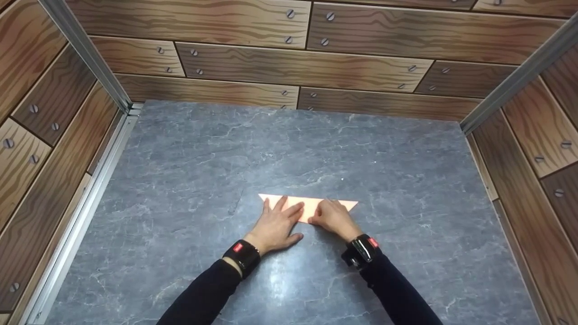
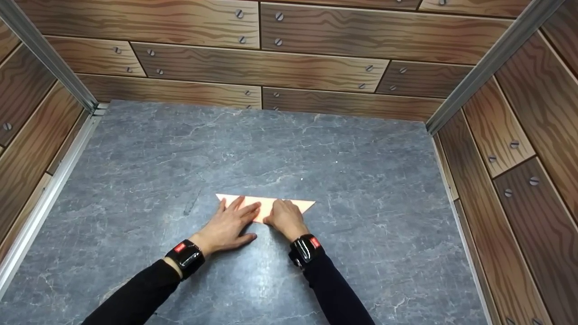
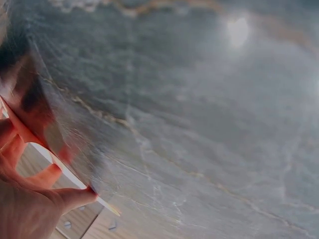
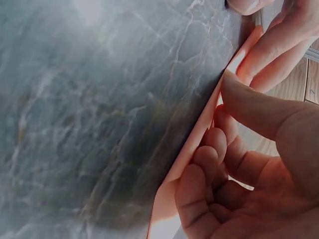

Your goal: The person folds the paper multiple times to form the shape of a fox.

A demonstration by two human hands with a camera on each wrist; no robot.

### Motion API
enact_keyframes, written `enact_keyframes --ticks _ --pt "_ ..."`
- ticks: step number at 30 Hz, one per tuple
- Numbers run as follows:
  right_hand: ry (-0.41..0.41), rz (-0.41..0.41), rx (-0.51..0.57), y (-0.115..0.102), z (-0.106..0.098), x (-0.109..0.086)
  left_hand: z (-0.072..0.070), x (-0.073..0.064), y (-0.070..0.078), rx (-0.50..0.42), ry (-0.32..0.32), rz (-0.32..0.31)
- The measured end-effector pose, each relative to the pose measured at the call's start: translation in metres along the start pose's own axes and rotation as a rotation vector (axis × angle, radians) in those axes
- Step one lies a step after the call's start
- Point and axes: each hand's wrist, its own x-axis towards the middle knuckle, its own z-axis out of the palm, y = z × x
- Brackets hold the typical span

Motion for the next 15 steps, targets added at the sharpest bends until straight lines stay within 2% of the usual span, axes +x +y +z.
enact_keyframes --ticks 9,15 --pt "0.035 -0.011 0.015 0.021 -0.006 -0.007 0.003 0.001 -0.002 0.036 0.007 0.004" --pt "0.011 0.047 0.042 0.033 -0.011 -0.014 0.003 0.000 -0.001 0.034 0.007 0.006"
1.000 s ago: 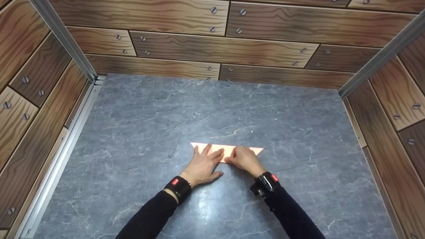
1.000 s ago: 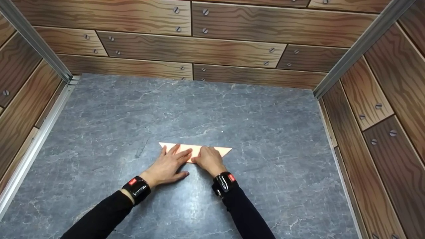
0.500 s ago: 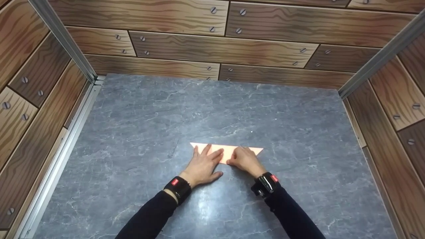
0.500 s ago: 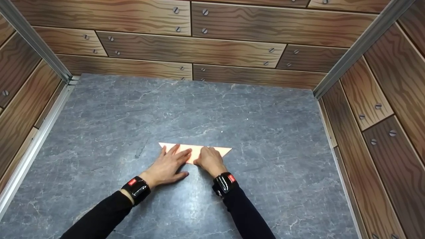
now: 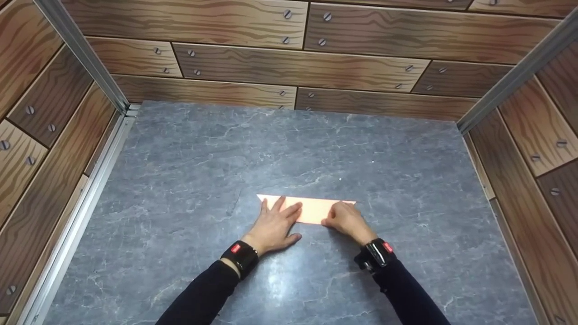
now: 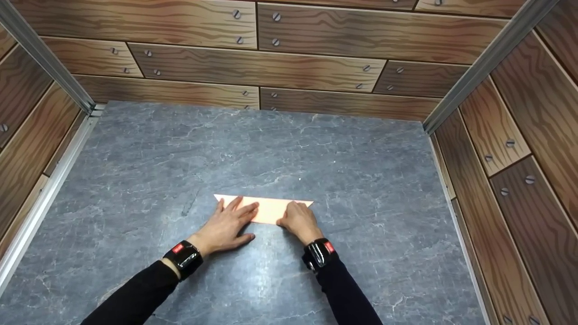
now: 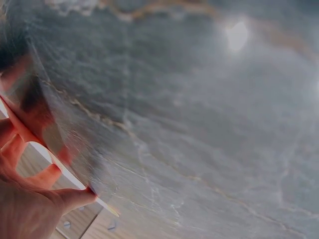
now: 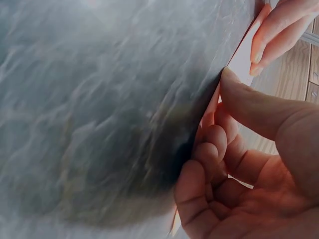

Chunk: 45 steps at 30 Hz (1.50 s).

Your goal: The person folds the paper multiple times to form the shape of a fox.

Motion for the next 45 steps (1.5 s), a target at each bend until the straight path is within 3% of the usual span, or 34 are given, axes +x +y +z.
enact_keyframes --ticks 13,20,25,34,41,45 --pt "-0.005 0.015 0.068 0.019 -0.007 -0.006 0.000 -0.007 -0.002 -0.007 0.037 -0.012" --pt "0.076 -0.081 0.146 -0.003 0.003 -0.002 -0.005 -0.006 -0.001 -0.033 0.000 -0.039" --pt "0.060 -0.119 0.096 -0.020 0.012 0.006 -0.008 0.000 0.005 -0.052 0.005 -0.060" --pt "0.008 -0.078 0.030 -0.021 0.015 0.013 -0.009 0.016 0.017 -0.134 0.078 -0.128" --pt "-0.035 -0.088 0.043 -0.021 0.012 0.016 -0.010 0.028 0.017 -0.228 0.203 -0.188" --pt "-0.051 -0.089 0.044 -0.022 0.010 0.018 -0.006 0.030 0.017 -0.269 0.240 -0.217"
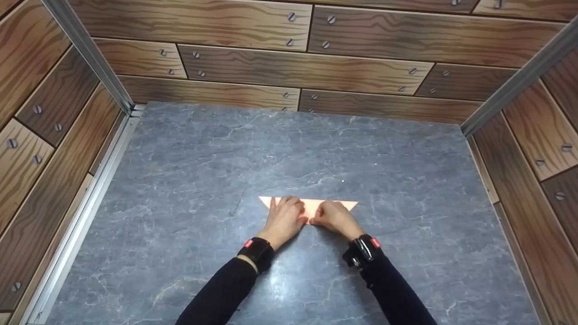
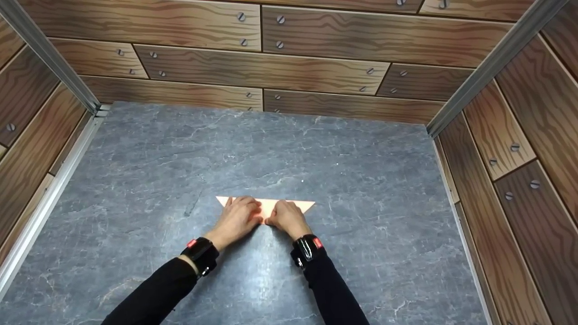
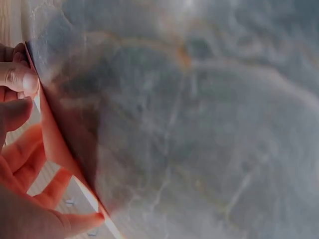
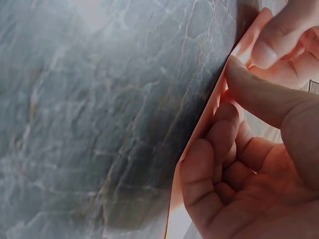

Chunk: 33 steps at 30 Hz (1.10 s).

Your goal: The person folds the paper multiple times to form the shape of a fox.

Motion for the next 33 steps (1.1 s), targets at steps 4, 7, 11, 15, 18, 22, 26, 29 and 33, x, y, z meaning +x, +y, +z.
enact_keyframes --ticks 4,7,11,15,18,22,26,29,33 --pt "-0.011 0.017 0.007 -0.0004 -0.0005 -0.0003 0.0029 -0.0008 -0.0002 -0.011 0.016 -0.021" --pt "-0.016 0.034 0.022 -0.0003 -0.0006 -0.0010 0.0036 -0.0010 0.0005 -0.016 0.017 -0.034" --pt "-0.015 0.035 0.041 -0.0007 -0.0004 -0.0007 0.0043 -0.0004 0.0003 -0.020 0.009 -0.056" --pt "-0.008 0.026 0.035 -0.0012 -0.0003 -0.0005 0.0053 -0.0003 0.0003 -0.035 0.013 -0.071" --pt "-0.014 0.030 0.026 -0.0015 0.0002 -0.0007 0.0059 -0.0008 0.0007 -0.057 0.025 -0.075" --pt "-0.014 0.029 0.025 -0.0016 0.0001 -0.0022 0.0065 -0.0011 0.0002 -0.097 0.036 -0.080" --pt "-0.002 0.015 0.026 -0.0014 0.0004 -0.0027 0.0076 -0.0015 -0.0022 -0.148 0.048 -0.101" --pt "0.006 0.000 0.028 -0.0010 0.0011 -0.0021 0.0073 -0.0019 -0.0045 -0.175 0.049 -0.115" --pt "0.008 0.001 0.037 0.0001 0.0013 -0.0024 0.0054 -0.0023 -0.0085 -0.185 0.053 -0.110"
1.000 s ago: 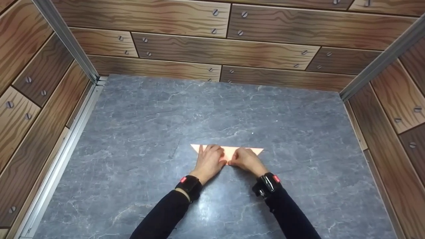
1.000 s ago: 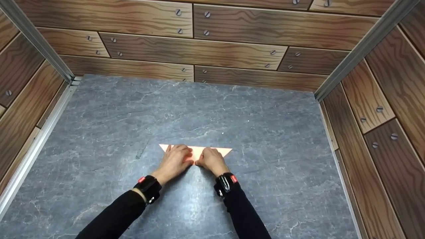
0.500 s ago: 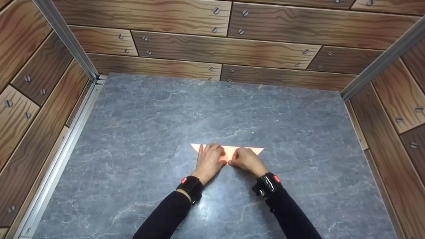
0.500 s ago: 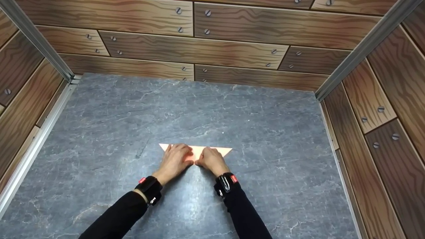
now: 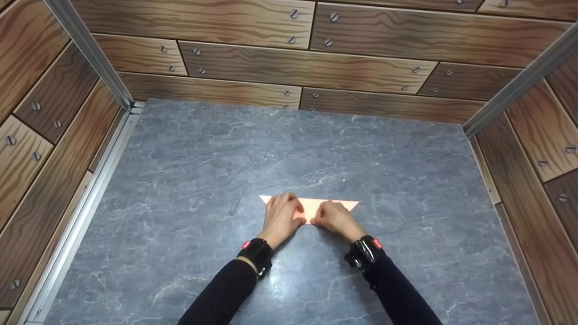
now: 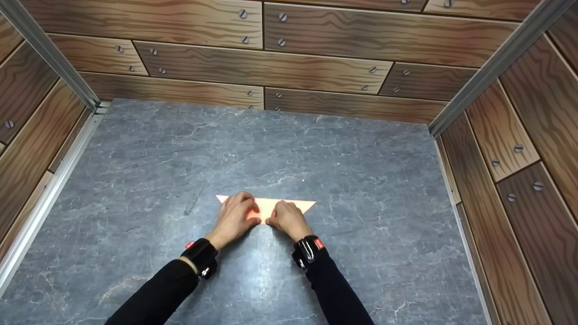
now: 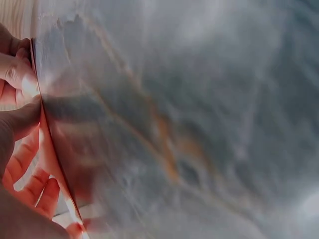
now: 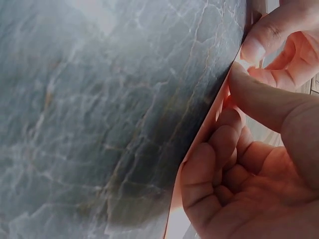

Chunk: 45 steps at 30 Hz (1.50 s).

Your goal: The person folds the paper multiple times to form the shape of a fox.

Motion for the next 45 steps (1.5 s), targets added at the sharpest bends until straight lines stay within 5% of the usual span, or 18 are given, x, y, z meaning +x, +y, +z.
enact_keyframes --ticks 45 --pt "0.024 -0.025 -0.010 0.003 0.001 -0.002 -0.011 -0.008 -0.012 0.022 0.049 -0.005"
